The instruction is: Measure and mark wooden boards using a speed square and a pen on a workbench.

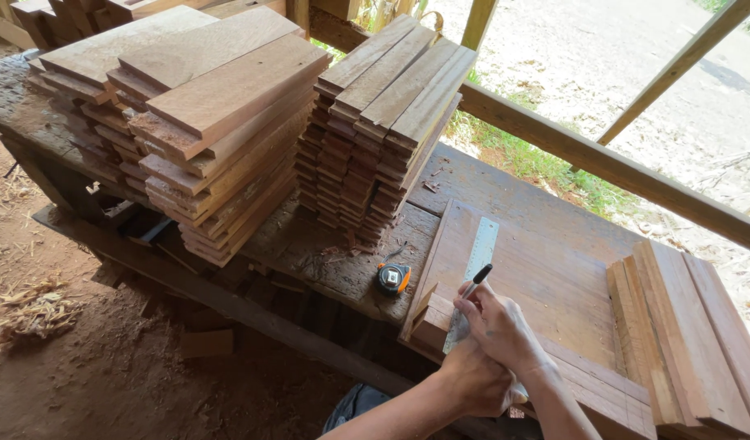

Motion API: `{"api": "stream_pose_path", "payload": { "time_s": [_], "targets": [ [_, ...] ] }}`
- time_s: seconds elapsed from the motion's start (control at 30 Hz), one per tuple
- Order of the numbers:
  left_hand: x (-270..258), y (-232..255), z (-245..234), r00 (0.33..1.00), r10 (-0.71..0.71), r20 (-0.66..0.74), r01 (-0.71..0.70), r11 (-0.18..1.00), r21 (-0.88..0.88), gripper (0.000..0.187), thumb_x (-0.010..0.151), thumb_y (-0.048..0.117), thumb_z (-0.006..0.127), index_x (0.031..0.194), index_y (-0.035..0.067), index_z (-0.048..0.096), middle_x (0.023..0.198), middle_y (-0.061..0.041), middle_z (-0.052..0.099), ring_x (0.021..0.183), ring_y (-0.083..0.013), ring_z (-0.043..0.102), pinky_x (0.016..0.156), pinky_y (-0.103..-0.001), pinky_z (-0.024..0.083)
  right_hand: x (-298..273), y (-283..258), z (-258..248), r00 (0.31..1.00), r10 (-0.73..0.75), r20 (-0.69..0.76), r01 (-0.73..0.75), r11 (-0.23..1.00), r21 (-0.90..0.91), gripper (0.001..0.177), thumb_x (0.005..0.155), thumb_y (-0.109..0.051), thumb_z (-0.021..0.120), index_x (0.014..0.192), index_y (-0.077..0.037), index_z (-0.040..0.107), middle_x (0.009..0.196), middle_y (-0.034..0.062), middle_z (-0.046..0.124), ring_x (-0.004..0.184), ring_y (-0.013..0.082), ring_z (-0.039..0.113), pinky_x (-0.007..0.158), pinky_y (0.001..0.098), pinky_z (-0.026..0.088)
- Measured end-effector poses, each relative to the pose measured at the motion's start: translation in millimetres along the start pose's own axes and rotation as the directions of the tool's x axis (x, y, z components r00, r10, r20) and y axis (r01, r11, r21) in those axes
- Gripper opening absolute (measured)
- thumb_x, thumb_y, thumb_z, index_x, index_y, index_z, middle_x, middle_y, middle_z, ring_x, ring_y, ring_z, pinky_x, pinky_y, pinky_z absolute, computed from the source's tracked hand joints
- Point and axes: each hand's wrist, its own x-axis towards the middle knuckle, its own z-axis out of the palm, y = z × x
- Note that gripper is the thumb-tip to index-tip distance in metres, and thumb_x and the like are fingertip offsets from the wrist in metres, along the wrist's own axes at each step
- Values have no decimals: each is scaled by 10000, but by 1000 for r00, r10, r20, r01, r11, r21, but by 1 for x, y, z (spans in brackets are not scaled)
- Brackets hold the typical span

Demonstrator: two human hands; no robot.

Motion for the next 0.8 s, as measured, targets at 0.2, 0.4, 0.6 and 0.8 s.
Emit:
{"api": "stream_pose_path", "payload": {
  "time_s": [0.2, 0.4, 0.6, 0.8],
  "targets": [
    [2, -3, 11, 999, 5, -40, -4, 1000, 19, 416, 978, 405, 589, 788, 64, 733, 785, -154, 713, 685, -342, 577, 732, -462, 431, 2, 1, 0, 1000, -17, 12, 18, 997, -77, 191, 953, -302, 605, 1071, -158, 651, 850, 53, 828, 594, 218, 757, 563, 373, 571],
    [7, 0, -5, 986, 6, 166, -17, 998, 68, 374, 1036, 425, 453, 1196, 134, 625, 1006, -175, 725, 1022, -360, 560, 966, -598, 287, -8, 19, -10, 996, 89, 25, -91, 987, 134, 183, 930, -233, 637, 1070, -131, 694, 981, 76, 802, 807, 177, 766, 656, 276, 671],
    [14, -2, 7, 993, -8, 114, 8, 1000, 6, 598, 955, 506, 454, 1412, 144, 584, 1556, -413, 340, 1463, -630, 219, 1190, -694, 138, -81, 64, -48, 939, -70, -336, 119, 985, 129, 127, 876, -3, 501, 959, -79, 560, 1459, 165, 584, 1225, 282, 649, 987, 437, 575],
    [15, -3, 11, 995, -5, 104, 7, 1000, -17, 616, 968, 491, 414, 1465, 150, 540, 1565, -420, 316, 1464, -648, 180, 1192, -705, 107, -137, 197, -14, 945, -162, -283, 76, 953, -293, 332, 764, -199, 761, 1090, -159, 708, 1271, 46, 723, 975, 171, 742, 767, 315, 652]
  ]
}}
